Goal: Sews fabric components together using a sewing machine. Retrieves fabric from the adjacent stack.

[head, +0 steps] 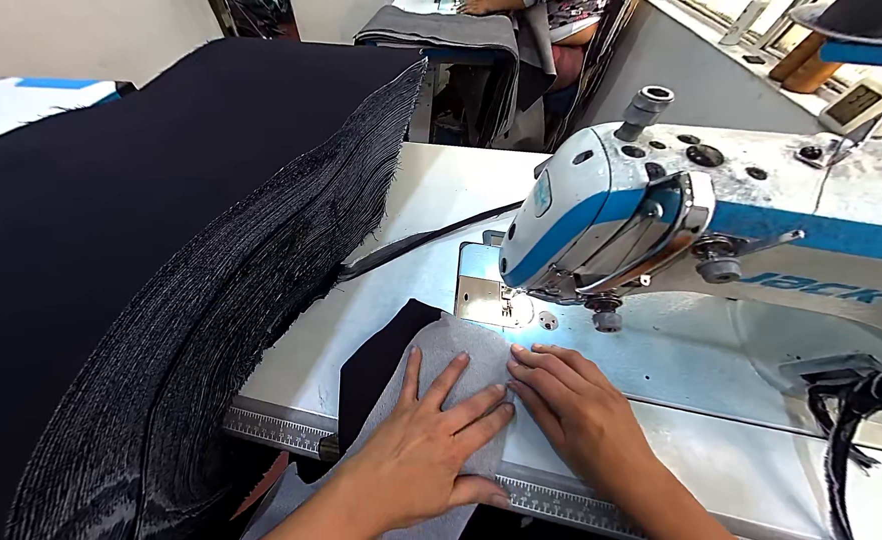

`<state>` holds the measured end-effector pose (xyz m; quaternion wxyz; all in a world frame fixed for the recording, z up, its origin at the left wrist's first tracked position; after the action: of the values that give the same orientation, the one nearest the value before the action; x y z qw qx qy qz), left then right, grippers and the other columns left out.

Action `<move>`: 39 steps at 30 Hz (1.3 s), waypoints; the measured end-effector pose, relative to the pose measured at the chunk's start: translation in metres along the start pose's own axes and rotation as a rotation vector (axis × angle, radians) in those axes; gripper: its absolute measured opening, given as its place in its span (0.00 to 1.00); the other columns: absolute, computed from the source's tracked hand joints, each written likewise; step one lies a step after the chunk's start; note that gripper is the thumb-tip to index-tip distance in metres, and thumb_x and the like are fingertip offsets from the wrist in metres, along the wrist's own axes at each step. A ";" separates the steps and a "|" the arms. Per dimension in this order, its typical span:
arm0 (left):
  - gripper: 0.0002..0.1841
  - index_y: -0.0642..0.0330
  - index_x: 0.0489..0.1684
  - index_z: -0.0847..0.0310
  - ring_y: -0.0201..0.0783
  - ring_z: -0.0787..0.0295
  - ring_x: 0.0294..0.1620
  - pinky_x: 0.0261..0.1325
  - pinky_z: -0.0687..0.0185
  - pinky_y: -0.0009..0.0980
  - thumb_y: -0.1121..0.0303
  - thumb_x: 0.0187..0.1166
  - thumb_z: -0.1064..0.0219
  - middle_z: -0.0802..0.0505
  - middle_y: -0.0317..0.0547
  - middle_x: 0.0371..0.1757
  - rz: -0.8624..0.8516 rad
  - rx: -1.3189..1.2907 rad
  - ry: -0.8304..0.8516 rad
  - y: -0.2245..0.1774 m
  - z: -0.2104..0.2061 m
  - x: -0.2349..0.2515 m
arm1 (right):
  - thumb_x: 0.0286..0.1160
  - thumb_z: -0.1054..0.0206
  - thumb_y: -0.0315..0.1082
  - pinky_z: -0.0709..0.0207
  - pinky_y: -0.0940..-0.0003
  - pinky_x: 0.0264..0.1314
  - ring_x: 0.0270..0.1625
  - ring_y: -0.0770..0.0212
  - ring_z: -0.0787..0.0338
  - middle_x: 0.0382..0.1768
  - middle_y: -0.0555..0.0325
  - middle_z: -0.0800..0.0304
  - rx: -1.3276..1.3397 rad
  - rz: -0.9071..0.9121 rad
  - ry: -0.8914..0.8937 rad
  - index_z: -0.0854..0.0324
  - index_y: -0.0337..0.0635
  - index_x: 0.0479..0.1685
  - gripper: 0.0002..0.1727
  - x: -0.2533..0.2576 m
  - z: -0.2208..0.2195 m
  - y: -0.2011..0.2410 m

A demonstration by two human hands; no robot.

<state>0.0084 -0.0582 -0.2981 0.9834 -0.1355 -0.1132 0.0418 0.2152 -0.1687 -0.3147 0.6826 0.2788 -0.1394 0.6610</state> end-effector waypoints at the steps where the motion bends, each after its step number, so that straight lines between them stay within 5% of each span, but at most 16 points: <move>1: 0.38 0.40 0.86 0.30 0.62 0.42 0.91 0.76 0.55 0.85 0.30 0.83 0.57 0.25 0.32 0.87 0.006 0.005 -0.001 0.000 0.000 0.001 | 0.86 0.44 0.47 0.18 0.61 0.67 0.63 0.56 0.08 0.56 0.63 0.04 0.000 0.005 0.009 0.05 0.51 0.44 0.20 0.001 0.001 -0.002; 5: 0.38 0.39 0.85 0.28 0.60 0.39 0.90 0.76 0.52 0.83 0.30 0.83 0.60 0.22 0.32 0.85 0.068 0.089 -0.060 0.002 -0.005 0.008 | 0.77 0.44 0.39 0.16 0.56 0.60 0.60 0.53 0.08 0.60 0.58 0.06 -0.008 0.050 0.055 0.04 0.53 0.51 0.19 0.016 0.004 -0.011; 8: 0.38 0.41 0.83 0.25 0.62 0.39 0.90 0.76 0.53 0.85 0.30 0.83 0.59 0.21 0.34 0.84 0.095 0.111 -0.075 0.006 -0.005 0.017 | 0.71 0.42 0.33 0.16 0.48 0.52 0.54 0.44 0.09 0.53 0.46 0.09 -0.030 0.061 0.080 0.05 0.57 0.55 0.22 0.028 0.003 -0.022; 16: 0.37 0.39 0.84 0.26 0.60 0.44 0.92 0.79 0.57 0.83 0.31 0.85 0.59 0.24 0.33 0.87 0.081 0.083 -0.012 0.017 -0.002 0.040 | 0.69 0.44 0.29 0.20 0.48 0.44 0.47 0.41 0.10 0.43 0.45 0.09 -0.082 0.020 0.023 0.04 0.59 0.55 0.24 0.030 0.001 -0.039; 39: 0.37 0.40 0.83 0.24 0.61 0.37 0.89 0.77 0.51 0.82 0.31 0.84 0.59 0.19 0.34 0.83 0.094 0.129 -0.111 0.016 -0.009 0.039 | 0.71 0.44 0.31 0.20 0.48 0.52 0.49 0.42 0.10 0.43 0.45 0.08 -0.096 -0.058 0.019 0.06 0.65 0.59 0.26 0.027 -0.005 -0.035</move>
<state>0.0479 -0.0412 -0.3025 0.9792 -0.0744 -0.1582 0.1026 0.2507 -0.1431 -0.3106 0.7153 0.2434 -0.1566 0.6360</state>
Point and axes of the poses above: each hand's wrist, its own x-axis towards the middle knuckle, its own z-axis out of the back of the hand, y = z × x, the point moved 1 cm from there along x, towards the middle knuckle
